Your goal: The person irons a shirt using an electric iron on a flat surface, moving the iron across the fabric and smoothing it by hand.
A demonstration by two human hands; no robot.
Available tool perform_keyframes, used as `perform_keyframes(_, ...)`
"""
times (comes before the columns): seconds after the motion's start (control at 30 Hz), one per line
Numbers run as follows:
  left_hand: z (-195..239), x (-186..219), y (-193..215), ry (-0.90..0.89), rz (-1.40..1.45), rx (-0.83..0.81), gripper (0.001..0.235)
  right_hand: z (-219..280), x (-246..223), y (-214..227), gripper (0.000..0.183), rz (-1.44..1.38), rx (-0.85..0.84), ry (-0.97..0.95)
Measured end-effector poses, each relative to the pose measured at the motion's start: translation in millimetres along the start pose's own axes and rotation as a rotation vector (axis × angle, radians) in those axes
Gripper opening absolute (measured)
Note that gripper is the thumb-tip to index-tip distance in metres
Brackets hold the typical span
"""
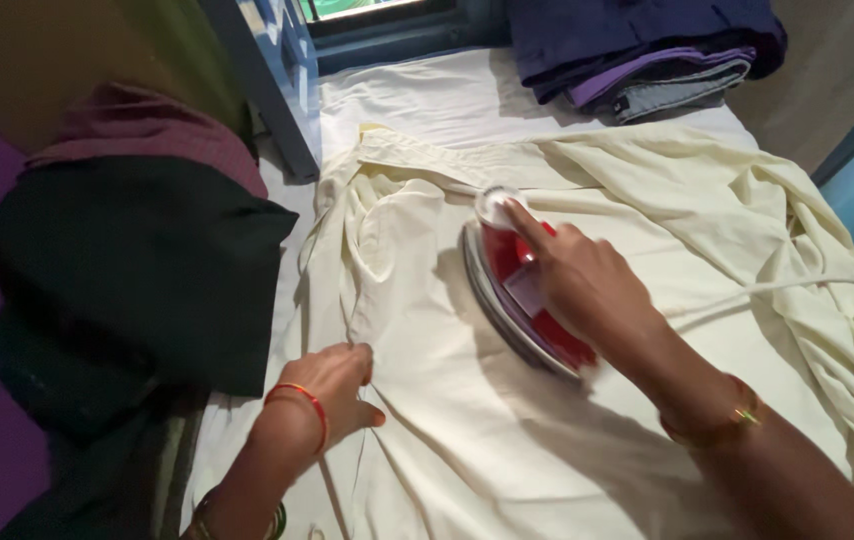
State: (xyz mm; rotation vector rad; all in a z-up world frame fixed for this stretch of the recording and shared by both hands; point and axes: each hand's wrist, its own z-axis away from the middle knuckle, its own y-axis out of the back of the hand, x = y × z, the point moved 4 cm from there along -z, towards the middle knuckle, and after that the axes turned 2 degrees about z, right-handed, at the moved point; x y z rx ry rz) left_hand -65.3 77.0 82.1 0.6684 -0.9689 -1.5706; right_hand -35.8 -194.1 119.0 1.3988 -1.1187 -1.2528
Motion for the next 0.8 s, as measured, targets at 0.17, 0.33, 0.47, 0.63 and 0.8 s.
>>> perform_keyframes(0.17, 3.2, -28.8, -11.2, 0.164, 0.048, 0.114, 0.046, 57.1, 12.9, 10.0, 0.080, 0.017, -0.164, -0.116)
perform_keyframes(0.33, 16.8, -23.1, -17.0, 0.189, 0.113, 0.118, 0.053, 118.3, 28.2, 13.9, 0.076, 0.076, -0.409, -0.284)
perform_keyframes(0.47, 20.0, -7.7, -26.6, 0.195, 0.189, 0.033, 0.043, 142.0, 38.8, 11.4, 0.082, 0.069, -0.476, -0.326)
perform_keyframes(0.63, 27.4, -15.7, -37.8, 0.103, 0.266, 0.232, 0.028, 139.5, 30.4, 17.6, 0.077, 0.016, -0.519, -0.389)
perform_keyframes(0.8, 39.9, -38.8, -47.5, 0.198, 0.322, 0.178, 0.030, 120.6, 12.1, 22.0, 0.080, 0.046, -0.440, -0.268)
